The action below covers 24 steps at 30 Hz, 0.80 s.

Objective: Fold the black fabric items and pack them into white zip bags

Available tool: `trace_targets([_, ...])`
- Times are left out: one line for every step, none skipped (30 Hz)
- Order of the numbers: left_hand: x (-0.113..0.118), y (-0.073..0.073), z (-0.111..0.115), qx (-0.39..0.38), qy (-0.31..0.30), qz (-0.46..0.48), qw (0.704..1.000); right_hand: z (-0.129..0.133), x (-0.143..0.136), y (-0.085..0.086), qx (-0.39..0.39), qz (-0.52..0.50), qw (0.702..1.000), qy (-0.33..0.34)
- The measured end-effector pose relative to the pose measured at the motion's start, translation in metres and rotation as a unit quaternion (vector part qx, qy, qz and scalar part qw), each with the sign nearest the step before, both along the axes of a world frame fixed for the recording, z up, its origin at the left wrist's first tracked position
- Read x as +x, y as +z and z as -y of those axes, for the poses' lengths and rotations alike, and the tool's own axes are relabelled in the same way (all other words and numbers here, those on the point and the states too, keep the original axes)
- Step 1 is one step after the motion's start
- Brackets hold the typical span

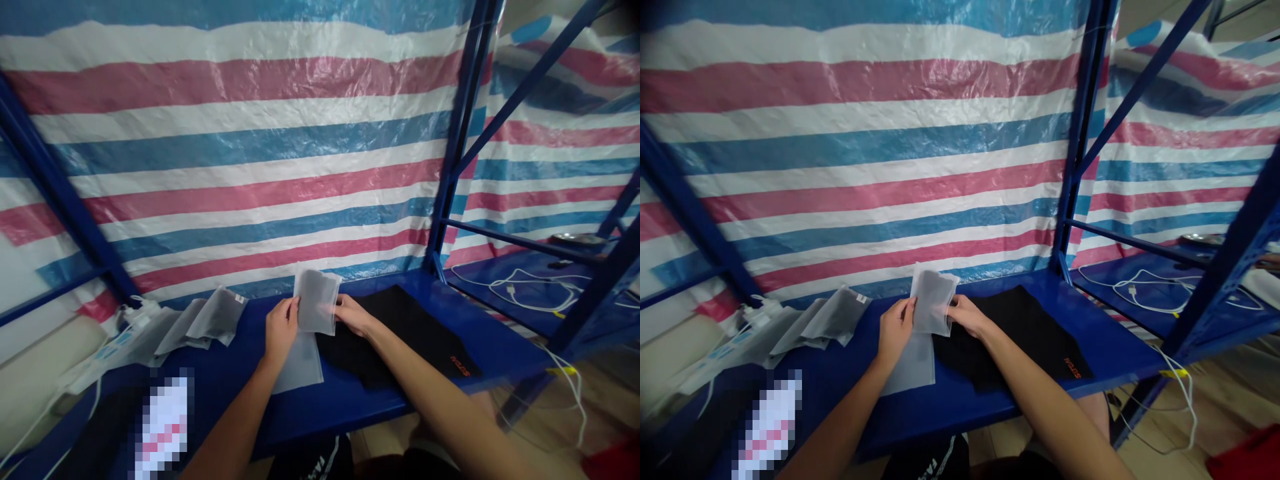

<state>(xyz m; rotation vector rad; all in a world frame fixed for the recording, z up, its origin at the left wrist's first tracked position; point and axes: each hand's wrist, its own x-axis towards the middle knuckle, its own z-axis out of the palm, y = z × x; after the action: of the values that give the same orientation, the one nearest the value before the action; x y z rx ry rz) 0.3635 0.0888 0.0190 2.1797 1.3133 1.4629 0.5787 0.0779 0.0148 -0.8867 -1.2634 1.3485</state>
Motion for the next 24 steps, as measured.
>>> trace_targets([0.001,0.001,0.001,0.003,0.003,-0.002,1.0,0.0,-0.001,0.0,0.004,-0.006,1.0,-0.012])
trace_targets([0.001,0.001,0.002,0.004,0.006,-0.002,1.0,-0.001,-0.001,-0.001,0.006,-0.017,1.0,-0.019])
trace_targets([0.001,0.003,0.002,0.004,0.011,0.0,1.0,-0.002,0.0,0.0,0.005,-0.031,0.999,-0.024])
trace_targets([0.0,0.004,0.003,0.003,0.019,0.005,1.0,-0.002,0.002,0.0,-0.003,-0.05,0.998,-0.031])
trace_targets([-0.001,0.006,0.003,0.001,0.031,0.015,0.999,-0.003,0.006,0.001,-0.018,-0.074,0.996,-0.042])
trace_targets([-0.004,0.008,0.003,-0.004,0.046,0.031,0.998,-0.004,0.01,0.001,-0.035,-0.098,0.993,-0.059])
trace_targets([-0.009,0.01,0.004,-0.011,0.063,0.05,0.997,-0.004,0.015,0.002,-0.05,-0.121,0.988,-0.078])
trace_targets([-0.014,0.011,0.005,-0.021,0.078,0.069,0.994,-0.005,0.021,0.003,-0.061,-0.139,0.984,-0.098])
trace_targets([-0.021,0.012,0.006,-0.033,0.089,0.083,0.992,-0.006,0.027,0.004,-0.069,-0.152,0.979,-0.113])
trace_targets([-0.028,0.013,0.009,-0.045,0.093,0.088,0.991,-0.007,0.033,0.004,-0.072,-0.159,0.977,-0.123])
trace_targets([-0.036,0.012,0.012,-0.057,0.092,0.084,0.991,-0.008,0.037,0.004,-0.074,-0.16,0.976,-0.126])
trace_targets([-0.044,0.011,0.016,-0.069,0.09,0.072,0.991,-0.009,0.041,0.004,-0.078,-0.162,0.976,-0.126])
trace_targets([-0.051,0.009,0.02,-0.08,0.089,0.054,0.991,-0.01,0.044,0.004,-0.082,-0.162,0.976,-0.124])
trace_targets([-0.058,0.007,0.025,-0.09,0.092,0.033,0.991,-0.011,0.045,0.004,-0.087,-0.16,0.976,-0.12])
trace_targets([-0.065,0.004,0.03,-0.098,0.099,0.012,0.99,-0.012,0.046,0.003,-0.092,-0.158,0.976,-0.116])
trace_targets([-0.071,0.001,0.034,-0.105,0.107,-0.009,0.989,-0.012,0.047,0.003,-0.1,-0.155,0.977,-0.11])
trace_targets([-0.076,-0.002,0.038,-0.111,0.113,-0.028,0.987,-0.013,0.048,0.003,-0.109,-0.152,0.977,-0.103])
trace_targets([-0.08,-0.004,0.04,-0.116,0.116,-0.045,0.985,-0.013,0.05,0.003,-0.119,-0.149,0.977,-0.094])
trace_targets([-0.083,-0.006,0.042,-0.122,0.117,-0.062,0.984,-0.013,0.052,0.003,-0.13,-0.146,0.977,-0.084])
trace_targets([-0.085,-0.008,0.043,-0.13,0.117,-0.079,0.981,-0.012,0.056,0.004,-0.14,-0.144,0.977,-0.073])
trace_targets([-0.087,-0.01,0.044,-0.141,0.118,-0.097,0.978,-0.011,0.06,0.005,-0.147,-0.142,0.977,-0.064])
trace_targets([-0.088,-0.011,0.044,-0.153,0.122,-0.117,0.974,-0.01,0.066,0.006,-0.152,-0.143,0.976,-0.053])
trace_targets([-0.089,-0.012,0.044,-0.166,0.126,-0.139,0.968,-0.008,0.072,0.008,-0.155,-0.149,0.976,-0.04])
trace_targets([-0.089,-0.013,0.045,-0.177,0.128,-0.163,0.962,-0.006,0.077,0.009,-0.157,-0.16,0.974,-0.023])
